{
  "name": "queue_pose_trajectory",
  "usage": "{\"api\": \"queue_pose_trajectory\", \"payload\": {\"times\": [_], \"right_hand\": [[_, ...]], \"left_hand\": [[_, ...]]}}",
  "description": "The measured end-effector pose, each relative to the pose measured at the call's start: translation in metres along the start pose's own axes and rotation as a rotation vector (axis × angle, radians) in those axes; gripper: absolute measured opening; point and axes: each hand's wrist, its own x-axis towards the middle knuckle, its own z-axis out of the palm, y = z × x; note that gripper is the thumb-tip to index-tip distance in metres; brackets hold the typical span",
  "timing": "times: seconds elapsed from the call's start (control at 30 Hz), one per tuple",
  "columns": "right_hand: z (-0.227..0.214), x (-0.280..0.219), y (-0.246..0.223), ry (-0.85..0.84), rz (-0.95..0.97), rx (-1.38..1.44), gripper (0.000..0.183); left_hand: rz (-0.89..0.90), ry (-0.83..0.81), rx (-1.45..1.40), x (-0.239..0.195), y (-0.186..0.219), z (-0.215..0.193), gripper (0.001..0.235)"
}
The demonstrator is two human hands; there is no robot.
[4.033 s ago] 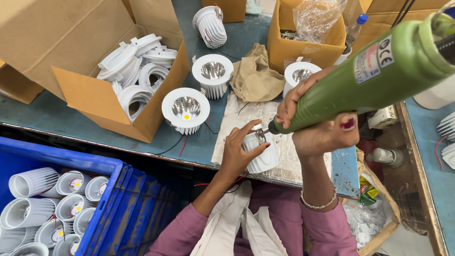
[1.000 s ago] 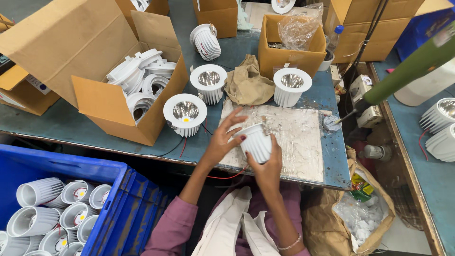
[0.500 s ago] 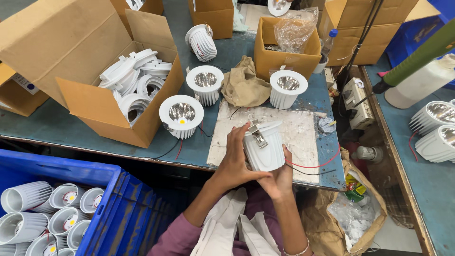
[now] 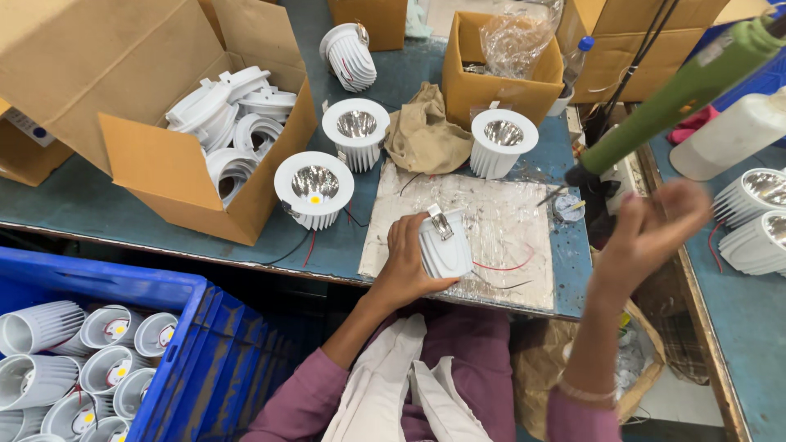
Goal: The person assembles LED light fixtures by attaching a metal bracket to the back of each unit using a green power drill. They handle the lights one at a time, secure the bracket, and place the completed units on the table.
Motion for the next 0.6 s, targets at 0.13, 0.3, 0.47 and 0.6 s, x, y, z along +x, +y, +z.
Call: {"api": "queue_pose_trajectory", "payload": {"times": [0.13,0.3,0.47,0.6], "right_hand": [[0.019,0.065,-0.029,-0.236,-0.056,0.131,0.070],[0.043,0.091,-0.049,-0.463,0.107,0.253,0.068],[0.045,0.083,-0.047,-0.483,0.057,0.401,0.060],[0.050,0.072,-0.032,-0.459,0.084,0.656,0.060]], "left_hand": [[-0.031,-0.040,0.029,0.011,0.003,-0.005,0.122],[-0.073,0.024,0.036,0.028,0.010,0.000,0.109],[-0.018,0.047,0.115,0.041,0.005,0.012,0.084],[-0.094,0.038,-0.022,0.044,-0.002,0.014,0.089]]}}
